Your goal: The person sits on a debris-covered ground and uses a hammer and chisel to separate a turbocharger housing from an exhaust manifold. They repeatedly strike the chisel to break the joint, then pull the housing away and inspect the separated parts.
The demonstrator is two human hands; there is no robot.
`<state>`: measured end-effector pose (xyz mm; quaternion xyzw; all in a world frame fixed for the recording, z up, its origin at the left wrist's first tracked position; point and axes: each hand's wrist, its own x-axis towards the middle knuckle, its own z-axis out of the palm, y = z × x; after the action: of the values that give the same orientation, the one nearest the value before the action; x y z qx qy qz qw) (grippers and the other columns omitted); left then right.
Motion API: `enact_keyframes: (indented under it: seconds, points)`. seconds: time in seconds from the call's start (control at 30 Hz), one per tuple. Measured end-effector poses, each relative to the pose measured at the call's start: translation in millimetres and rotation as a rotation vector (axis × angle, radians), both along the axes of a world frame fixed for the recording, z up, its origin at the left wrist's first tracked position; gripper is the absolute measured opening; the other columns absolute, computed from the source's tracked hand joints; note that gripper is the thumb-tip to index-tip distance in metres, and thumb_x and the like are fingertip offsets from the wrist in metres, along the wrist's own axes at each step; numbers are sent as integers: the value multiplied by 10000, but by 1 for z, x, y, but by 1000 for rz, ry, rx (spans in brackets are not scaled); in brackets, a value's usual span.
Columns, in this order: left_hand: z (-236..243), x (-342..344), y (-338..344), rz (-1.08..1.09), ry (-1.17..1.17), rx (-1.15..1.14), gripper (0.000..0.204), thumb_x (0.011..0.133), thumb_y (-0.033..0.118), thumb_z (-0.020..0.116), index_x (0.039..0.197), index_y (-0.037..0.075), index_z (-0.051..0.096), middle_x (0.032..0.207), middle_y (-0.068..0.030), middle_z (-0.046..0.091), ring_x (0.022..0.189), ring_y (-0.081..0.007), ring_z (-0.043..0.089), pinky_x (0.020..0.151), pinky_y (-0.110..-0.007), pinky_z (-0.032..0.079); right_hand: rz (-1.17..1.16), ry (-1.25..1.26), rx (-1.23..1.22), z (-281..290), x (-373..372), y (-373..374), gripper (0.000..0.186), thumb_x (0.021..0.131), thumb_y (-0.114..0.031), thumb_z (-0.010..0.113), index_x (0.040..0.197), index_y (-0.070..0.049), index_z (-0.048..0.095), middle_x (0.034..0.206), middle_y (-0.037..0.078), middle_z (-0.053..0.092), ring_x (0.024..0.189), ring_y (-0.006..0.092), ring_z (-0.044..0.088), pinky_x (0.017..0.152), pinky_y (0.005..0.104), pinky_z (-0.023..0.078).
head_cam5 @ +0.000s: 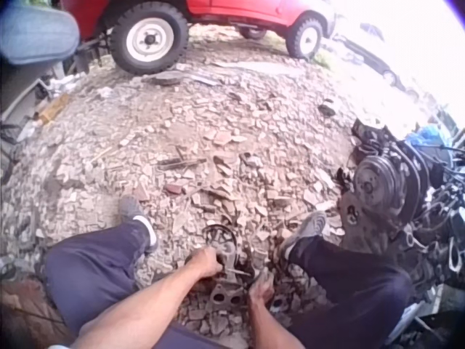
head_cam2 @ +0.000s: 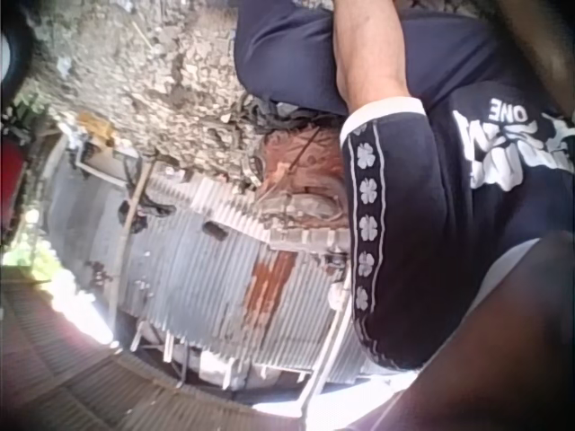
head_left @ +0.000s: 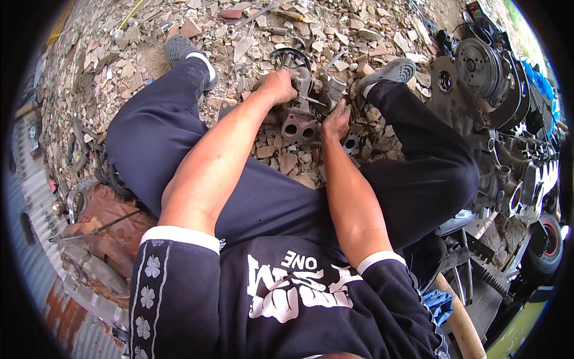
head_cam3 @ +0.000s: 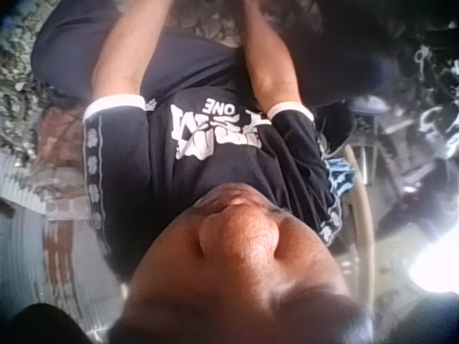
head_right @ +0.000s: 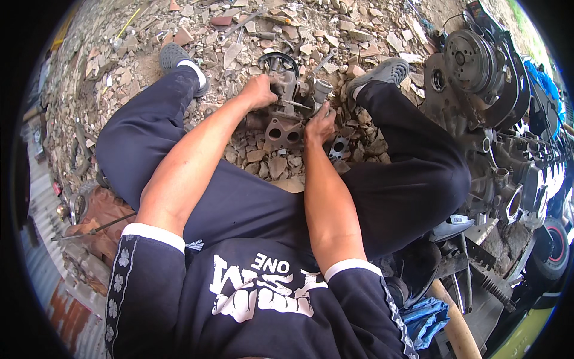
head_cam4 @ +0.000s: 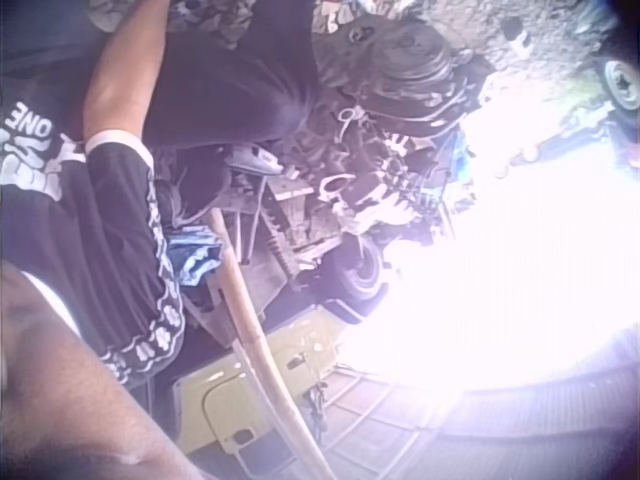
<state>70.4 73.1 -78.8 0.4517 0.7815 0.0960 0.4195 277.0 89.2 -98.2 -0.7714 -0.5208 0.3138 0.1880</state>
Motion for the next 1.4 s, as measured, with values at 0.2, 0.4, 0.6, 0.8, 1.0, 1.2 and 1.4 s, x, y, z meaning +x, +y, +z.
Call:
enact_keyframes:
  seconds: [0.2,0.4,0.6,0.8,1.0,1.2,1.4]
  points:
    - [13,0,2,-41,-65,-30,442,745,256,776,1186,217,766,1136,-172,755,1068,-337,727,996,-404,561,-32,-10,26,-4,2,5,614,1052,-574,425,1255,-33,633,1107,315,698,1075,525,634,936,577,469]
    - [8,-2,-2,-22,1,5,463,686,325,914,1100,158,793,993,-134,782,931,-285,748,887,-367,573,-42,-1,73,-7,-1,3,603,1051,-565,438,1239,-29,639,1101,314,700,1072,519,637,927,579,468]
    - [-10,-15,0,277,-464,-84,413,741,294,925,1089,108,803,976,-74,796,890,-198,744,851,-336,570,-6,38,-18,-1,-1,6,647,1049,-595,407,1278,-34,634,1148,299,695,1104,514,627,945,575,459]
    - [-25,-12,-2,147,-271,-69,510,712,472,922,1068,125,811,1040,-111,786,932,-218,744,865,-338,552,-17,13,124,1,-1,-2,553,1055,-528,456,1166,-22,652,992,309,710,970,530,654,852,586,485]
    - [51,20,12,326,-649,-460,277,991,283,713,988,6,714,849,-95,770,634,-196,732,549,-361,620,30,33,183,-2,13,3,578,1069,-535,422,1178,-26,670,1018,300,708,984,533,643,859,567,478]
    - [43,8,-3,226,-721,-436,326,1039,353,626,994,36,689,836,-52,709,589,-179,654,575,-379,628,12,1,188,-7,7,0,563,1073,-526,412,1165,-35,671,1005,294,708,971,543,633,850,574,475]
    - [15,-1,-1,46,-548,-350,793,839,608,791,1374,41,648,1386,-138,644,1233,-300,617,1090,-430,459,40,-2,128,-3,5,1,598,1068,-538,396,1199,-22,669,1023,306,709,993,533,648,867,582,483]
